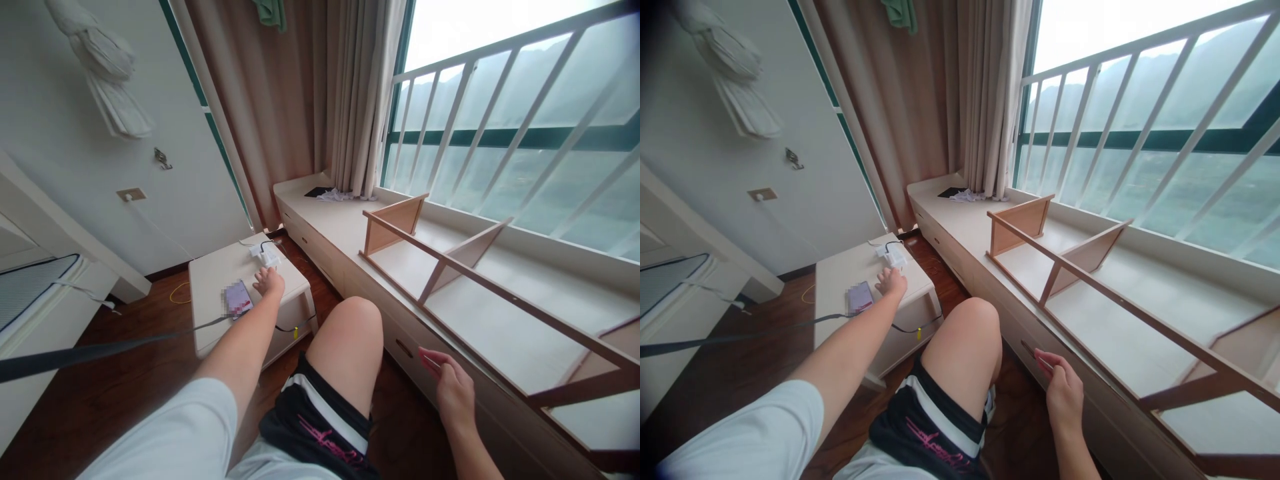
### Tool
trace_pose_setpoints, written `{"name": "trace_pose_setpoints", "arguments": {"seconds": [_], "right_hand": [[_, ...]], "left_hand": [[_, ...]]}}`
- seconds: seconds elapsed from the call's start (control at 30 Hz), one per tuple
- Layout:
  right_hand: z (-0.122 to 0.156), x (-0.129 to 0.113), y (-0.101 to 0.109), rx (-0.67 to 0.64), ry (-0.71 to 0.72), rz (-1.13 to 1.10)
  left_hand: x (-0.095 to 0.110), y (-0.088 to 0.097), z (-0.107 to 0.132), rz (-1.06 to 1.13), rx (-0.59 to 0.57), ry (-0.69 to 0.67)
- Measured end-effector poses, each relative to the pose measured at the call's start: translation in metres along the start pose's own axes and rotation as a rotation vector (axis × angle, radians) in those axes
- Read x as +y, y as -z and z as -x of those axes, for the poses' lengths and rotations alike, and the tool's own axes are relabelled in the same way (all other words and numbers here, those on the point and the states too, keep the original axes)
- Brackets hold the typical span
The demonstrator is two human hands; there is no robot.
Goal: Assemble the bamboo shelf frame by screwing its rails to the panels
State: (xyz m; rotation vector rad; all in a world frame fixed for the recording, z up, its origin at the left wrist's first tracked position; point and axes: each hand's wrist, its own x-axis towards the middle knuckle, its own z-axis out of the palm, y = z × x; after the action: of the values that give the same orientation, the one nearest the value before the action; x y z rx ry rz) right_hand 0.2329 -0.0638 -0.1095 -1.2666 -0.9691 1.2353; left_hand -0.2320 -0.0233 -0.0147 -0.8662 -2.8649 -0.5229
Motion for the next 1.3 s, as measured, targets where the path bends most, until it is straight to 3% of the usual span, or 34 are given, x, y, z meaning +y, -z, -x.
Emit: {"name": "trace_pose_setpoints", "arguments": {"seconds": [0.3, 0.5, 0.73, 0.93, 1.07, 1.17, 1.3], "right_hand": [[0.016, 0.006, 0.037, 0.019, -0.04, 0.022], [0.028, 0.006, 0.046, 0.039, -0.107, 0.029], [0.036, 0.018, 0.059, 0.062, -0.149, 0.063], [0.043, 0.022, 0.072, 0.121, -0.182, 0.102], [0.045, 0.023, 0.079, 0.141, -0.189, 0.128], [0.046, 0.023, 0.081, 0.152, -0.176, 0.163], [0.046, 0.009, 0.08, 0.141, -0.115, 0.246]], "left_hand": [[-0.015, -0.025, -0.031, -0.041, -0.046, 0.034], [-0.019, -0.035, -0.036, -0.008, -0.01, 0.021], [-0.021, -0.038, -0.034, 0.048, 0.026, -0.01], [-0.008, -0.023, -0.032, 0.252, 0.155, -0.114], [0.019, -0.006, -0.011, 0.492, 0.228, -0.276], [0.043, 0.008, 0.025, 0.734, 0.229, -0.469], [0.08, 0.028, 0.097, 0.99, 0.042, -0.673]]}}
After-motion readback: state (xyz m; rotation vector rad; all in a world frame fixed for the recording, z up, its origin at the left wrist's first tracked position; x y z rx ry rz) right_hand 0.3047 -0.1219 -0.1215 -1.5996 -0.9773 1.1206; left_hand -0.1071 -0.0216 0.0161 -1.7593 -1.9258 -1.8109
